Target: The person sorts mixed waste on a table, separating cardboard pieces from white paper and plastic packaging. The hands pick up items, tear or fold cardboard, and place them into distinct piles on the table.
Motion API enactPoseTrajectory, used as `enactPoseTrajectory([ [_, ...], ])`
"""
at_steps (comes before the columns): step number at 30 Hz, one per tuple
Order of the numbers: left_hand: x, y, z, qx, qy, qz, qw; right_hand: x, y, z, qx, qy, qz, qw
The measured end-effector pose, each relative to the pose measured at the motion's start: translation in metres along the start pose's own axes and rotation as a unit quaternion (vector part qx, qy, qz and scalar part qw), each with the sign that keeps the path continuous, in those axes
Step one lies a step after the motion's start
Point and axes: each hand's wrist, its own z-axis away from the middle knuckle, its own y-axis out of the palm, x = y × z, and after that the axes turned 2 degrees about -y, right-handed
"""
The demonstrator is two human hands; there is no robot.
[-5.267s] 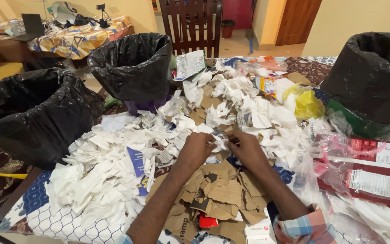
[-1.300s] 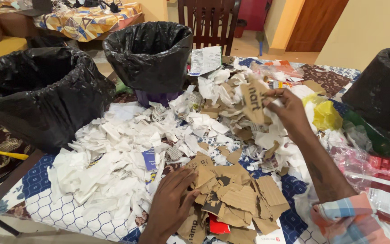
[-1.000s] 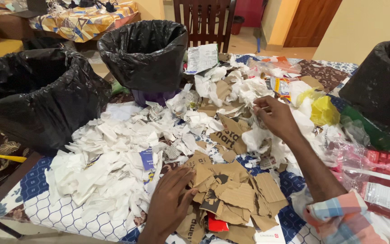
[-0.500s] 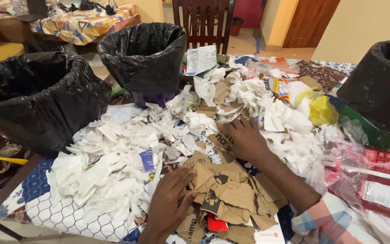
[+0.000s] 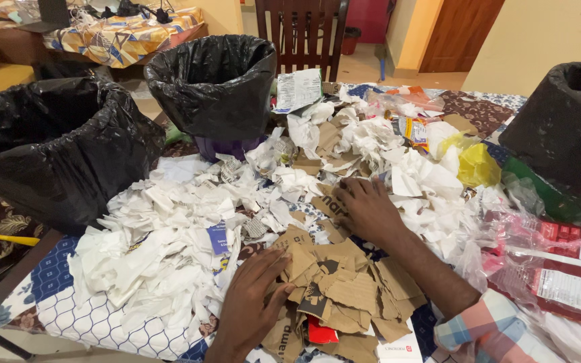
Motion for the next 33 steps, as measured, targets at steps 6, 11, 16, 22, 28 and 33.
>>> enactPoseTrajectory([
  [6,-0.002,-0.001,-0.001,0.011,-0.01,-0.001,1.0,0.0,0.005,0.001,-0.004,0.024,-0.011,1.0],
  [11,-0.003,-0.001,-0.001,0.003,0.006,-0.001,1.0,-0.001,-0.004,0.001,-0.079,0.009,-0.084,0.993],
  [16,-0.002,0.0,0.0,0.01,-0.003,-0.004,1.0,-0.007,-0.031,0.001,-0.171,0.028,-0.168,0.97],
  [22,-0.002,-0.001,0.002,-0.004,0.009,-0.001,1.0,-0.015,-0.063,0.022,-0.248,0.116,-0.441,0.855],
  [28,-0.002,0.0,0.0,-0.022,0.017,0.009,1.0,-0.014,-0.049,0.044,-0.152,0.203,-0.599,0.759],
  [33,0.0,0.0,0.004,-0.043,0.022,0.023,0.999,-0.022,-0.028,0.046,-0.142,0.163,-0.638,0.739],
])
